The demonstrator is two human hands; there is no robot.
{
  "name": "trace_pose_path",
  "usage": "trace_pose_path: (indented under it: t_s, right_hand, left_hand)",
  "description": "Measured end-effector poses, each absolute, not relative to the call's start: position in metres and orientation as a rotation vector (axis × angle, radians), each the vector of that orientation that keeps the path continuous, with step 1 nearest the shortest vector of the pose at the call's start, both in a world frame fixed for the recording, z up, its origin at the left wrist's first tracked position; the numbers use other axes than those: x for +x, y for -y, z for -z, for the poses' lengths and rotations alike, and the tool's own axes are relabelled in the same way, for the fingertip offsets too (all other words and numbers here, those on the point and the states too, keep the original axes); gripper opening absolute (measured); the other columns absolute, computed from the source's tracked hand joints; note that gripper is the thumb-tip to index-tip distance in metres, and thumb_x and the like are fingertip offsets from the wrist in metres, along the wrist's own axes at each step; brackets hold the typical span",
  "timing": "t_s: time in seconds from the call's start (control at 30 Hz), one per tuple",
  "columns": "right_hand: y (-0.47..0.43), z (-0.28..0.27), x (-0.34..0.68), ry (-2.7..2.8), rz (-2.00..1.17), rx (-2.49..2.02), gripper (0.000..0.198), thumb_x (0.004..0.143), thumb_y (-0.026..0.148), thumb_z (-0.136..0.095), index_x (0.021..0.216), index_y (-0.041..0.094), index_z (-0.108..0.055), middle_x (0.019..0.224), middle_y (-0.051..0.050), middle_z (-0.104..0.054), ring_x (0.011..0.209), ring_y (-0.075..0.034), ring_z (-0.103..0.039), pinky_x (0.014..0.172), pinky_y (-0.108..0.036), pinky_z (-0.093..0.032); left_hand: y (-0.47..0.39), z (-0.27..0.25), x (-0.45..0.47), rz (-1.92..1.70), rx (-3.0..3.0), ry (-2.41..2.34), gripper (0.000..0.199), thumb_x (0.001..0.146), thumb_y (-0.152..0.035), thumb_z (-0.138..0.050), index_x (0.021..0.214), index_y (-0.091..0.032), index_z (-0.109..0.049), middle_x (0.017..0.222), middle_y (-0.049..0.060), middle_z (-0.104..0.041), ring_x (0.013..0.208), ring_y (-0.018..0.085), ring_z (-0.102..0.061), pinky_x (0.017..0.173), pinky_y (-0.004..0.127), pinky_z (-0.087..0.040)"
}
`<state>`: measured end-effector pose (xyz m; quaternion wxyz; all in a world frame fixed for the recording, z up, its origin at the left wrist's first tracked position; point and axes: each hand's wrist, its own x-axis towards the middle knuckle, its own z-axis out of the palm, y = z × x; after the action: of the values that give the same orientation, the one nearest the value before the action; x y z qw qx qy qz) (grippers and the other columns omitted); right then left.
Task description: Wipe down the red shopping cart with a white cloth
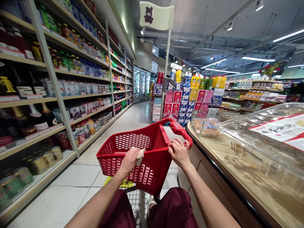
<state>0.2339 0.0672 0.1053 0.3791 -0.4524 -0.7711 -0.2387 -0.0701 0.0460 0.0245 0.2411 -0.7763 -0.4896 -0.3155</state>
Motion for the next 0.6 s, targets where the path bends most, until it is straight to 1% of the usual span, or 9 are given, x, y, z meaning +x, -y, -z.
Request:
trace_pose_path:
  t_s: [0.03, 0.07, 0.1, 0.17, 0.3, 0.4, 0.47, 0.53, 0.6]
  right_hand:
    - [-0.069, -0.105, 0.235, 1.967, 0.598, -1.155, 0.024, 0.083, 0.032, -0.042, 0.076, 0.023, -0.063, 0.094, -0.001, -0.067, 0.103, -0.022, -0.051, 0.098, -0.045, -0.01]
    - [-0.07, -0.105, 0.237, 1.957, 0.588, -1.165, 0.024, 0.083, 0.032, -0.042, 0.075, 0.022, -0.062, 0.092, -0.001, -0.067, 0.102, -0.022, -0.051, 0.097, -0.045, -0.011]
    - [-0.072, -0.105, 0.238, 1.939, 0.583, -1.181, 0.024, 0.082, 0.031, -0.042, 0.072, 0.022, -0.062, 0.091, -0.001, -0.067, 0.101, -0.022, -0.052, 0.097, -0.045, -0.01]
    - [-0.074, -0.105, 0.236, 1.903, 0.585, -1.212, 0.024, 0.082, 0.031, -0.042, 0.07, 0.022, -0.062, 0.09, -0.001, -0.067, 0.1, -0.022, -0.052, 0.097, -0.047, -0.009]
    - [-0.074, -0.101, 0.231, 1.954, 0.554, -1.165, 0.024, 0.082, 0.028, -0.04, 0.073, 0.023, -0.062, 0.088, -0.001, -0.068, 0.101, -0.022, -0.052, 0.097, -0.046, -0.008]
    - [-0.076, -0.099, 0.233, 1.976, 0.52, -1.129, 0.023, 0.082, 0.026, -0.041, 0.072, 0.023, -0.061, 0.085, 0.0, -0.068, 0.099, -0.02, -0.054, 0.097, -0.043, -0.012]
    - [-0.078, -0.099, 0.235, 1.944, 0.53, -1.139, 0.022, 0.08, 0.025, -0.042, 0.068, 0.022, -0.061, 0.083, 0.0, -0.068, 0.097, -0.02, -0.055, 0.097, -0.043, -0.012]
    - [-0.079, -0.099, 0.233, 1.893, 0.551, -1.158, 0.021, 0.079, 0.025, -0.044, 0.067, 0.021, -0.061, 0.083, 0.0, -0.068, 0.097, -0.021, -0.055, 0.097, -0.044, -0.011]
    - [-0.079, -0.097, 0.228, 1.866, 0.553, -1.159, 0.021, 0.08, 0.025, -0.044, 0.07, 0.022, -0.061, 0.086, 0.0, -0.068, 0.099, -0.022, -0.054, 0.097, -0.045, -0.009]
  left_hand:
    - [-0.042, -0.023, -0.086, 0.862, -2.108, 1.365, 0.032, 0.083, -0.019, -0.035, 0.11, -0.017, -0.052, 0.107, 0.008, -0.06, 0.105, 0.02, -0.051, 0.092, 0.041, -0.042]
    - [-0.038, -0.022, -0.102, 0.862, -2.08, 1.402, 0.033, 0.083, -0.02, -0.034, 0.109, -0.015, -0.053, 0.106, 0.011, -0.06, 0.105, 0.022, -0.051, 0.09, 0.045, -0.042]
    - [-0.034, -0.021, -0.116, 0.864, -2.038, 1.439, 0.034, 0.083, -0.02, -0.032, 0.109, -0.013, -0.053, 0.106, 0.013, -0.06, 0.106, 0.024, -0.051, 0.09, 0.047, -0.042]
    - [-0.03, -0.018, -0.125, 0.867, -1.97, 1.491, 0.033, 0.083, -0.021, -0.034, 0.108, -0.012, -0.053, 0.108, 0.014, -0.06, 0.108, 0.025, -0.05, 0.09, 0.047, -0.042]
    - [-0.039, -0.014, -0.101, 0.797, -2.133, 1.387, 0.037, 0.081, -0.019, -0.038, 0.116, -0.016, -0.048, 0.118, 0.009, -0.056, 0.116, 0.021, -0.045, 0.098, 0.043, -0.038]
    - [-0.039, -0.015, -0.113, 0.797, -2.126, 1.431, 0.037, 0.081, -0.017, -0.036, 0.115, -0.019, -0.049, 0.116, 0.007, -0.058, 0.114, 0.019, -0.048, 0.098, 0.041, -0.039]
    - [-0.033, -0.016, -0.134, 0.819, -2.053, 1.505, 0.036, 0.081, -0.015, -0.033, 0.112, -0.016, -0.051, 0.11, 0.01, -0.06, 0.11, 0.022, -0.051, 0.095, 0.046, -0.04]
    - [-0.03, -0.016, -0.143, 0.828, -2.012, 1.539, 0.037, 0.08, -0.015, -0.032, 0.112, -0.013, -0.051, 0.109, 0.014, -0.06, 0.11, 0.025, -0.051, 0.093, 0.05, -0.041]
    - [-0.035, -0.012, -0.131, 0.815, -2.043, 1.516, 0.037, 0.08, -0.016, -0.033, 0.113, -0.013, -0.051, 0.113, 0.013, -0.059, 0.113, 0.023, -0.049, 0.095, 0.048, -0.041]
